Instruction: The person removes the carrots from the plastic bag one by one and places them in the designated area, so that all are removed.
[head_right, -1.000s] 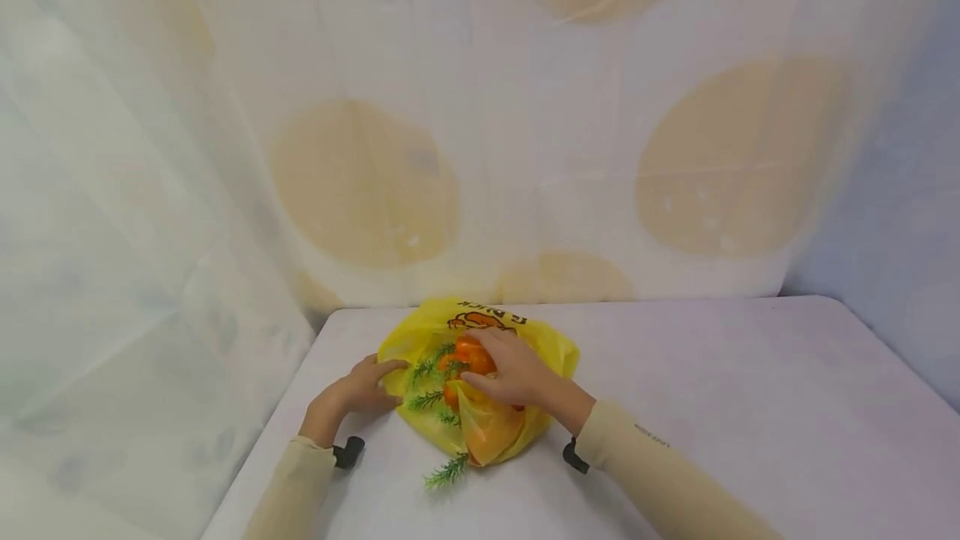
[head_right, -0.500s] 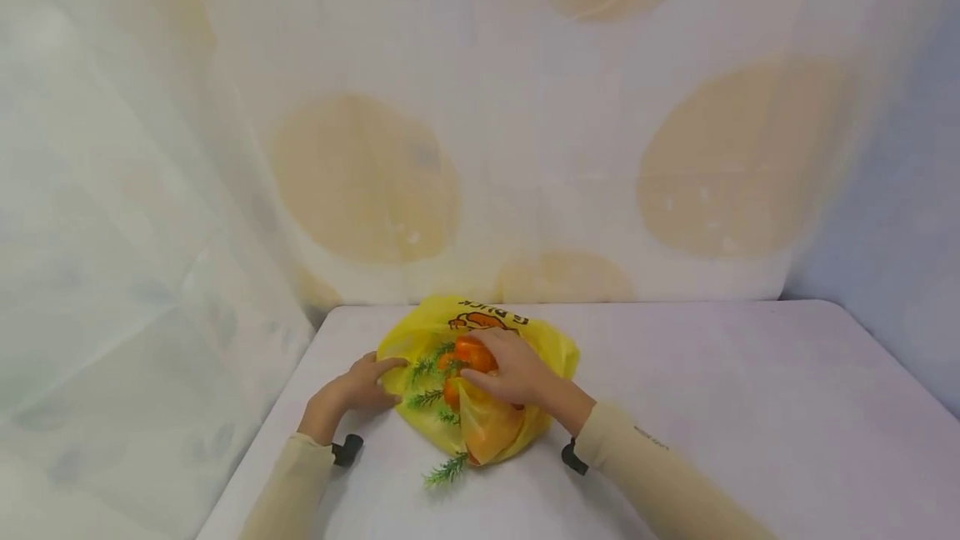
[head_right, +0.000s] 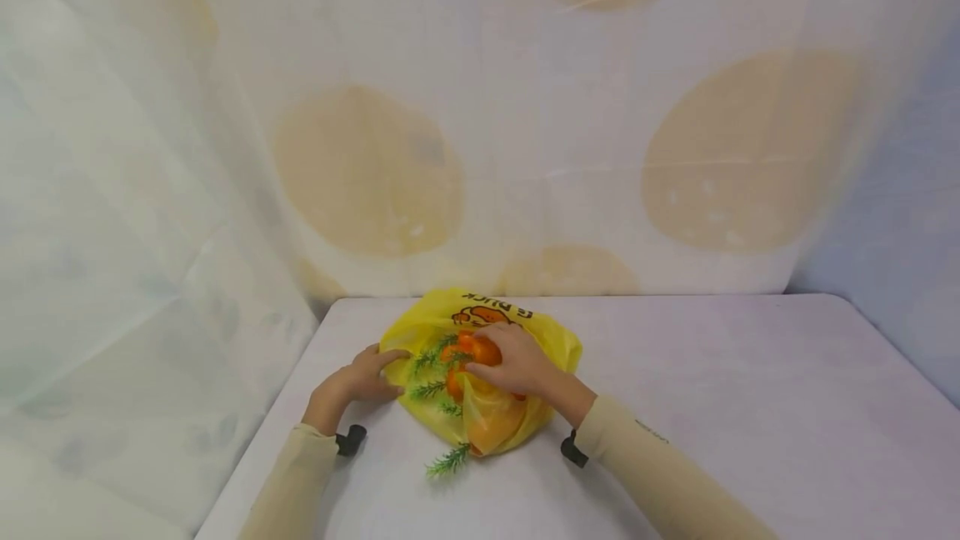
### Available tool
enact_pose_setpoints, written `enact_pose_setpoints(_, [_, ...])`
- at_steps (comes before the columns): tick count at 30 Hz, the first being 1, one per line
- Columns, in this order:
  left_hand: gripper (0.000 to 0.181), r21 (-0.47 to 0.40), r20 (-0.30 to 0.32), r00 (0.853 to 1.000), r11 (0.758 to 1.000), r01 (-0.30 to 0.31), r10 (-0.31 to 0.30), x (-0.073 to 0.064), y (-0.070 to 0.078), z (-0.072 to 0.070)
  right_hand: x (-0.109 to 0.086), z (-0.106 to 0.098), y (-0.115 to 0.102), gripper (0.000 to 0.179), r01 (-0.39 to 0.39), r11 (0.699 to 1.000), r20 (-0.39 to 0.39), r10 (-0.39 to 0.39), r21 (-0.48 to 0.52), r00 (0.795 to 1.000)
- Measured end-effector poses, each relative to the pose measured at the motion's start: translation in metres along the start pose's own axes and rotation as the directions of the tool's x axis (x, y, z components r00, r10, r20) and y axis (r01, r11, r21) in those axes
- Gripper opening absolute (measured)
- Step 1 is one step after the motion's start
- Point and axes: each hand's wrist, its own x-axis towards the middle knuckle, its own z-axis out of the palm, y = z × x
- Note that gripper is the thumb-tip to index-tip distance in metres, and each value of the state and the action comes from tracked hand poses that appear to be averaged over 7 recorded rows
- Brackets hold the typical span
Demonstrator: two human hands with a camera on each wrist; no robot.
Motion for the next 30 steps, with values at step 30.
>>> enact_pose_setpoints(30, [0.06, -0.013, 0.023, 1.0, 1.0, -0.014, 0.014, 0.0, 0.007, 0.0, -0.007, -0.008, 0.012, 0.055, -0.087, 0.996, 0.09, 0.085, 0.018, 0.992])
